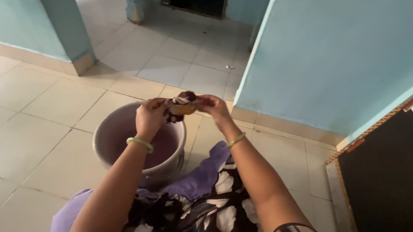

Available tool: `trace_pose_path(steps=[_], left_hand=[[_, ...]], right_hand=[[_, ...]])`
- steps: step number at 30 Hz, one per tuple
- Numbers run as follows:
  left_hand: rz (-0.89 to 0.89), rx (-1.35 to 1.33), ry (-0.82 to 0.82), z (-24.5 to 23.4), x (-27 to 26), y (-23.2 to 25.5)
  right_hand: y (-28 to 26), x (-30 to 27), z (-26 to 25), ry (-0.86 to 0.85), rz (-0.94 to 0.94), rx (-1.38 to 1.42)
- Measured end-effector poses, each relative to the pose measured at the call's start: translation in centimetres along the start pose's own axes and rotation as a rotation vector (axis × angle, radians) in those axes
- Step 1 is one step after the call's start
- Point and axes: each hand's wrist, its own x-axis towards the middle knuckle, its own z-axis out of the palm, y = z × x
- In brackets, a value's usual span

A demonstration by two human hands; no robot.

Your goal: The person cleans a small rug by hand, dipping it into a bucket of water, scrubbing it on the floor, and rinsing it.

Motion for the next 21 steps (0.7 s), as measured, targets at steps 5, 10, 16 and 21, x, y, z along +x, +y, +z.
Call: trace_pose_path(steps=[5, 10, 16, 21], left_hand=[[-0.033, -0.285, 0.024, 5.2, 2.5, -0.8], [-0.161, -0.678, -0.028, 10.8, 5.5, -3.4], [-0.115, -0.629, -0.021, 13.5, 5.9, -4.9], [-0.116, -0.175, -0.139, 15.8, 4.6, -4.2]], right_hand=[[-0.8, -1.3, -8.2, 0.362, -0.297, -0.333], [1.6, -4.2, -18.8, 0.667, -0.363, -0.520], [4.1, -9.2, -28.6, 0.888, -0.362, -0.121], [9.0, -11.6, -33.5, 0.937, -0.234, -0.194]])
